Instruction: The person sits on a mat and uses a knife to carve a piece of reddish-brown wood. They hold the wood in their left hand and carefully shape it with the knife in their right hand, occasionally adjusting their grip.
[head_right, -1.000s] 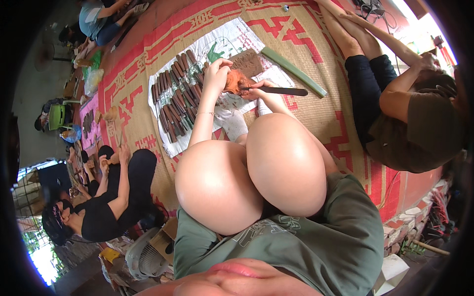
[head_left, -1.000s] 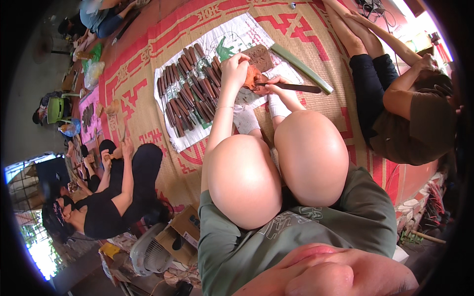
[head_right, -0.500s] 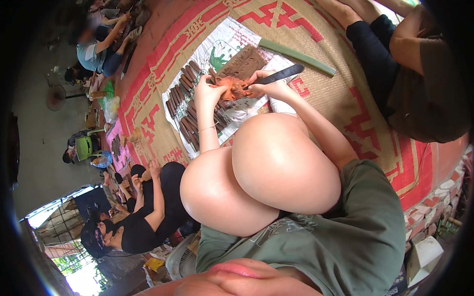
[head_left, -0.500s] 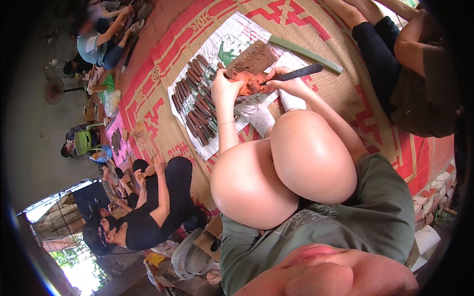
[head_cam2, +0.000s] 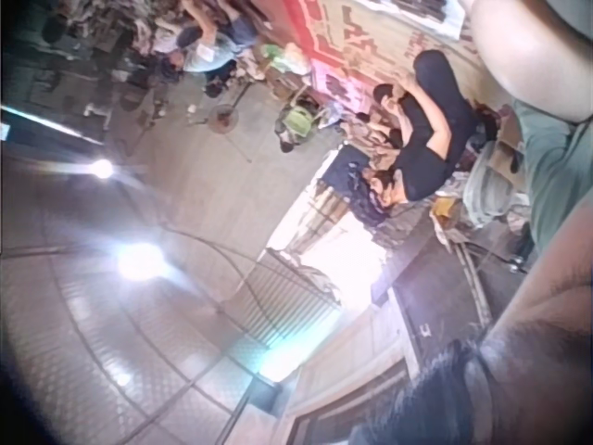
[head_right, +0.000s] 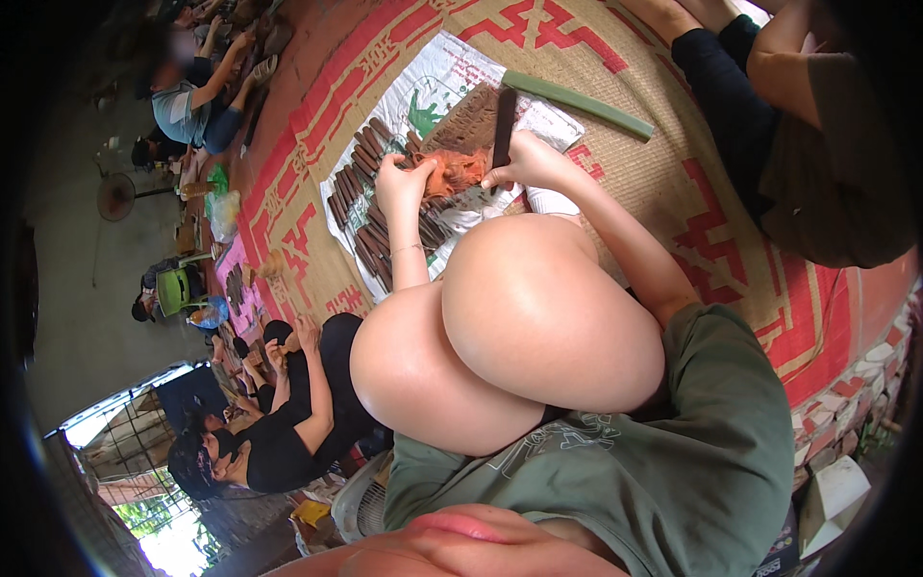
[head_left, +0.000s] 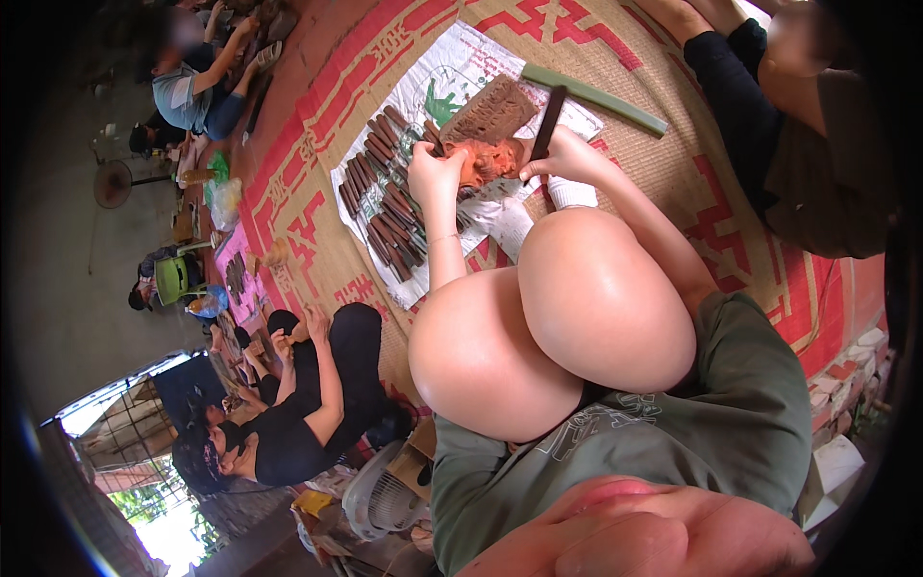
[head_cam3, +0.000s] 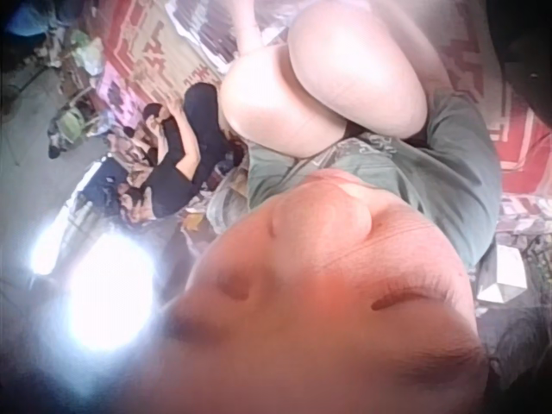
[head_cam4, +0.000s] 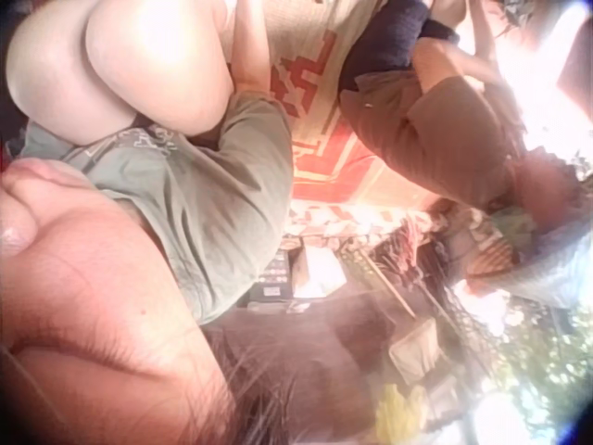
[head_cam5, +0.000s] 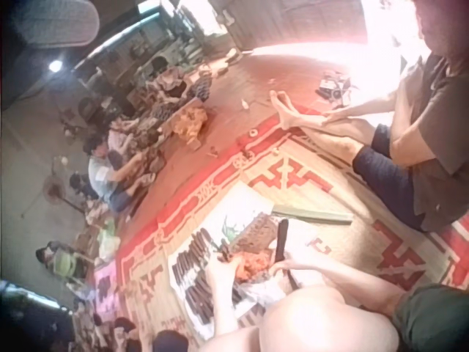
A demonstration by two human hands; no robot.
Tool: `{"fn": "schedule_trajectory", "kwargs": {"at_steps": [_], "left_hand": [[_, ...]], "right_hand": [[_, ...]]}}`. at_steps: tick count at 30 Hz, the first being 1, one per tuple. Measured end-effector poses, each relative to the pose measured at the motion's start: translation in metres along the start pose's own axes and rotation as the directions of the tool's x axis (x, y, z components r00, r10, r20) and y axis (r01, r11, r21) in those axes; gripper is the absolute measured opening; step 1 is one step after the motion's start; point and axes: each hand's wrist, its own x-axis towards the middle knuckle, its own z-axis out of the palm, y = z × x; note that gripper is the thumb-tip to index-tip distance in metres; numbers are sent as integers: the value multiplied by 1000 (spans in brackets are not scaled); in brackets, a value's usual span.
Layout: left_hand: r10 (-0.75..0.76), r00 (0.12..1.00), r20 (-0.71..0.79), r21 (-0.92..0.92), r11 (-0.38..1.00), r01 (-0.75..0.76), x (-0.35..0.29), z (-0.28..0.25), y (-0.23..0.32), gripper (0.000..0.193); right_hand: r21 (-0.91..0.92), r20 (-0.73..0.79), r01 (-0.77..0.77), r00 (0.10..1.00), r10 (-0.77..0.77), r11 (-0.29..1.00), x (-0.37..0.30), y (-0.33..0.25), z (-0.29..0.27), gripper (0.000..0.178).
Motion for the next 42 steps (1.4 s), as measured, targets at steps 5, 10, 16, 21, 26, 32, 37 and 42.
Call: {"fn": "schedule_trajectory", "kwargs": {"at_steps": [5, 10, 16, 21, 26, 32, 37, 42], "left_hand": [[27, 1000, -5, 18, 999, -27, 1, 0, -4, 51], [117, 992, -55, -90, 988, -122, 4, 9, -8, 47], [208, 973, -97, -199, 954, -224, 5, 13, -8, 32], [204, 972, -115, -156, 963, -221, 6, 15, -7, 38], [361, 914, -186, -264, 877, -401, 2, 14, -6, 41], [398, 911, -110, -333, 848, -411, 0, 17, 3, 26], [400, 913, -80, -438, 808, -393, 6, 22, 1, 19], [431, 899, -83, -405, 809, -425, 6, 21, 1, 17]], "right_hand": [[-179, 63, 197, 980, -188, 964, -2, -5, -2, 35], [-235, 78, 187, 982, -173, 954, 1, 4, 0, 39], [-150, 99, 164, 984, -150, 975, 3, 5, 2, 44], [-265, 226, 10, 973, 52, 964, -2, -1, -11, 50], [-190, 247, -72, 962, 119, 979, -2, 12, -7, 50], [-317, 220, -88, 962, 164, 944, 1, 15, -4, 50], [-413, 193, -53, 970, 145, 909, 1, 23, -6, 53], [-501, 172, -28, 976, 131, 865, 0, 24, -8, 56]]}}
